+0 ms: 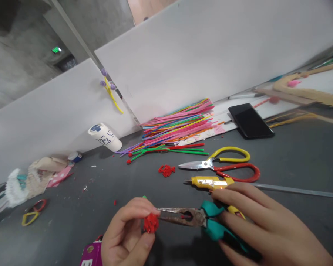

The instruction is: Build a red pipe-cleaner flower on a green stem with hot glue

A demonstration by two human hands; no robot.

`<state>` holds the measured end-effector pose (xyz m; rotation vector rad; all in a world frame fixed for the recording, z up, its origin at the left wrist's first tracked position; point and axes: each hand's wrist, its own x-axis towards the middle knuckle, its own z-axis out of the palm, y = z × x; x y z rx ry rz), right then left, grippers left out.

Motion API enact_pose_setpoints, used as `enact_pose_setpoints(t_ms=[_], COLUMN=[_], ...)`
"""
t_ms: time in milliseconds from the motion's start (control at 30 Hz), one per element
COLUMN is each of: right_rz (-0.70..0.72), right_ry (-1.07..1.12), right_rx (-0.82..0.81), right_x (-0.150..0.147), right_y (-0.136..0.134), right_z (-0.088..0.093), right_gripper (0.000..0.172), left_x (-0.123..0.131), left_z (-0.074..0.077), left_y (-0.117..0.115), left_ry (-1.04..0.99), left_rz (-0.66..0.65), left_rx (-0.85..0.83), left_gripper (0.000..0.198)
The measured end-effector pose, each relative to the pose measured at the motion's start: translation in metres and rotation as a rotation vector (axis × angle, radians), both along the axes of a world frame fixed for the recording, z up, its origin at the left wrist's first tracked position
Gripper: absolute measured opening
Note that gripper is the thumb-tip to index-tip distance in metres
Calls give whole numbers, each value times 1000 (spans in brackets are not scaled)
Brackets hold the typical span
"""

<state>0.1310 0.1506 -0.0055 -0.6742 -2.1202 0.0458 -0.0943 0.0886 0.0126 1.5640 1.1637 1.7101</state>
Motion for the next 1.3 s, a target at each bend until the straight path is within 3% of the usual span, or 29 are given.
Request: enact_pose_setpoints(t_ms=[100,167,633,900,1067,1300], right_rz=[70,115,207,197,133,74], right_ry=[105,129,127,100,84,55], right_rx=[-231,-287,-362,-303,-241,-89], right_x=[-1,-1,-4,-3,-3,-4], right_y=[1,1,-2,-1,-1,-1], right_z=[2,0,-5,-7,-4,1], right_gripper=[18,17,18,22,24,32], left_x=[-1,-2,2,3,4,-1], left_z=[-1,-2,-3,-3,-1,-2], left_y=[2,2,3,3,-2,-4], left_ry=[22,26,0,-9,-81,-92], left_rz=[-1,3,18,44,85,94], left_rx=[52,75,100,105,-32,-82], left_gripper=[20,20,19,19,24,15])
